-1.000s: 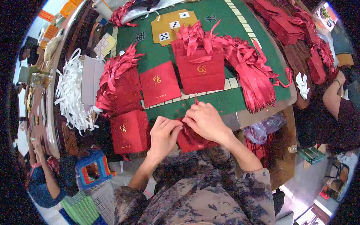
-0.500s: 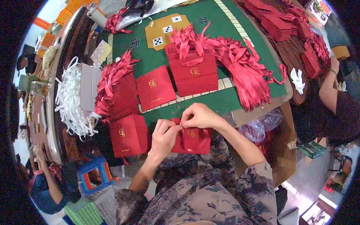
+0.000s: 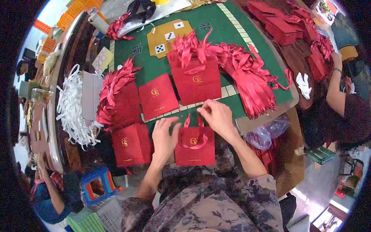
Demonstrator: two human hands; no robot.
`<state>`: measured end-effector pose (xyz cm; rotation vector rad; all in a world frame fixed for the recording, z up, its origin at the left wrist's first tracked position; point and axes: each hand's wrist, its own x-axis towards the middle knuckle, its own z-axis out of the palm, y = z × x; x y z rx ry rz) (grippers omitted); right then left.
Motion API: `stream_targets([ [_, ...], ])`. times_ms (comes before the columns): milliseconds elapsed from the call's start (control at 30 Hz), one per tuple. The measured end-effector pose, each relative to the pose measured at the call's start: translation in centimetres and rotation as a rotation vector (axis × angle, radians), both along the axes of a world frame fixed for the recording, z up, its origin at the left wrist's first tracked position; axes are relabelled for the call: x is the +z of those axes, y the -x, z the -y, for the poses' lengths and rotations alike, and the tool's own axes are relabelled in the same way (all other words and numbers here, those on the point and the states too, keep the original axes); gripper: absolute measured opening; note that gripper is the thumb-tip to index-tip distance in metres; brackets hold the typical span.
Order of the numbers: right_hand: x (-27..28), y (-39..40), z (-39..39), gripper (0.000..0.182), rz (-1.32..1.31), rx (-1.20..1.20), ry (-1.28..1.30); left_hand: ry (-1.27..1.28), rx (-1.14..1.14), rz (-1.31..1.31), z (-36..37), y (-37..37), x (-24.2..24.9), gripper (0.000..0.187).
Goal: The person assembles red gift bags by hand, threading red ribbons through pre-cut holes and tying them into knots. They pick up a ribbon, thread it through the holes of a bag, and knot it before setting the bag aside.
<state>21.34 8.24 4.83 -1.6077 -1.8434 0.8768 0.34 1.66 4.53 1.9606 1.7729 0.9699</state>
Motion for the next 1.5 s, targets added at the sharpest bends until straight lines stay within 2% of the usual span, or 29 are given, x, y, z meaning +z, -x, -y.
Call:
stream_targets([
  [100,-0.7,0.7,0.6,0.03,0.13,0.036,-0.049,0.091,0.045,-0.011,-1.1,-1.9,-0.6,0.025],
  [133,-1.6,0.9,0.6,0.027,0.16,0.066,-0.078,0.137,0.039,-0.078,-1.4,-2.5,0.0,0.025],
  [333,-2.3,0.8,1.2,0.016,0.027,0.062,-0.105,0.091,0.054,-0.138,-2.4,-3.3,-2.3,0.018],
  [400,-2.8,0.6,1.5,0.019,-0.31,0.03,0.112,0.309,0.075,0.246,-2.3,-3.2,-1.9,0.012],
  [533,-2.6,0.7,1.6,0.021,-0.448,0.071,0.206,0.205,0.07,0.388,-2.0,-3.4,-1.4,0.01],
  [700,-2.1,0.7,1.6,0.022,-0.497,0.123,0.163,0.148,0.032,0.328,-1.9,-3.7,-0.6,0.009],
  [867,-0.7,0.3,1.3,0.02,-0.43,0.12,0.259,0.142,-0.001,0.319,-1.8,-3.7,-0.1,0.005],
  [900,-0.4,0.2,1.2,0.019,-0.393,0.112,0.278,0.033,-0.02,0.286,-1.9,-3.6,-0.2,0.006],
  [933,-0.3,0.0,1.2,0.019,-0.392,0.11,0.275,-0.076,-0.038,0.253,-1.9,-3.3,-0.1,0.007],
  [967,-0.1,-0.2,1.2,0.017,-0.537,0.051,0.247,-0.036,0.022,0.368,-1.5,-3.0,-0.1,0.015],
  [1000,0.0,-0.4,1.1,0.014,-0.684,-0.009,0.217,-0.071,0.042,0.258,-1.2,-2.3,-0.6,0.029],
  [1067,-0.1,-1.4,0.4,0.013,-0.803,-0.056,0.211,0.11,0.032,0.524,-0.4,-1.4,-1.7,0.041],
  [1133,-0.4,-2.2,-0.2,0.014,-0.843,-0.062,0.273,0.321,-0.137,0.782,0.2,-1.6,-0.8,0.051],
  [1167,-0.6,-2.3,-0.4,0.014,-0.844,-0.062,0.267,0.413,-0.208,0.726,1.1,-1.5,-0.1,0.055],
  [1200,-0.5,-2.3,-0.5,0.014,-0.824,-0.067,0.264,0.379,-0.233,0.567,1.4,-1.5,-0.4,0.056],
  [1267,-0.9,-2.5,-1.2,0.015,-0.803,-0.072,0.258,0.354,-0.223,0.637,2.4,-1.8,-0.8,0.054],
  [1333,-1.4,-3.1,-2.6,0.015,-0.756,-0.178,-0.033,0.36,-0.248,0.626,3.4,-1.4,-0.7,0.053],
  [1500,-0.7,-3.7,-4.2,0.016,-0.676,-0.171,-0.006,0.336,-0.261,0.701,4.1,-1.7,-0.6,0.053],
])
